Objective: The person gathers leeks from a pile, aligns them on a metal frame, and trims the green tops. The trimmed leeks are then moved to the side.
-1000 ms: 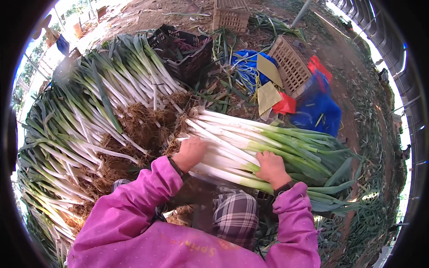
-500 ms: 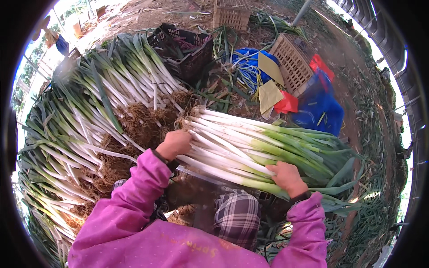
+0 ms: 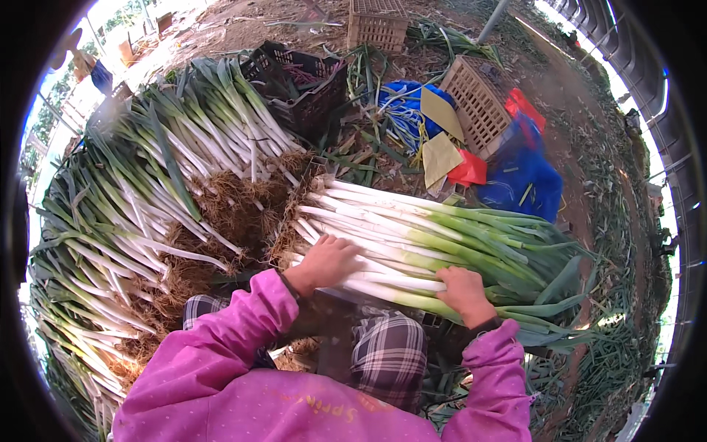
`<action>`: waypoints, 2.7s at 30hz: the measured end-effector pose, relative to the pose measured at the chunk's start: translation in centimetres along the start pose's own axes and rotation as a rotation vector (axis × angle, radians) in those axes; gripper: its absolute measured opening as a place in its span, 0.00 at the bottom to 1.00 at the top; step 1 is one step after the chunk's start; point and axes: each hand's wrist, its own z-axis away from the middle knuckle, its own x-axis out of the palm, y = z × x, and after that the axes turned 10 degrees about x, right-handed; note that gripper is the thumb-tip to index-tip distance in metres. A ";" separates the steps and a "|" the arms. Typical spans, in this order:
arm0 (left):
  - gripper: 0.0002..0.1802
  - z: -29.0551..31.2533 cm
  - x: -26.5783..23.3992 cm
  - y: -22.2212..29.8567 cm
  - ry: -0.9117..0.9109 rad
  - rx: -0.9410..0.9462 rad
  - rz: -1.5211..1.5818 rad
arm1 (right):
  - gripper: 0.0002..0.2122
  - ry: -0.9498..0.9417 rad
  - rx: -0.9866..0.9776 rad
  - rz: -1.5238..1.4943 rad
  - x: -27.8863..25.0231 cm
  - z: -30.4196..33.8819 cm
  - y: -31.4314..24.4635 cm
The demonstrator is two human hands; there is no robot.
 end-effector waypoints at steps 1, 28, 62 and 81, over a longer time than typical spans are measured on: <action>0.26 0.5 -0.3 -0.6 0.072 0.092 0.037 | 0.14 0.000 0.001 -0.002 0.0 -0.1 0.5; 0.13 1.0 -0.2 -8.6 0.169 -0.276 -0.115 | 0.07 0.216 -0.038 -0.067 0.7 -4.3 -3.4; 0.09 -1.4 2.0 -11.3 0.208 -0.265 -0.151 | 0.14 -0.071 -0.099 -0.034 1.5 -5.2 -5.9; 0.08 30.3 -1.8 -21.9 -0.214 -0.275 -0.649 | 0.25 -0.135 0.006 0.213 2.9 -4.6 -5.6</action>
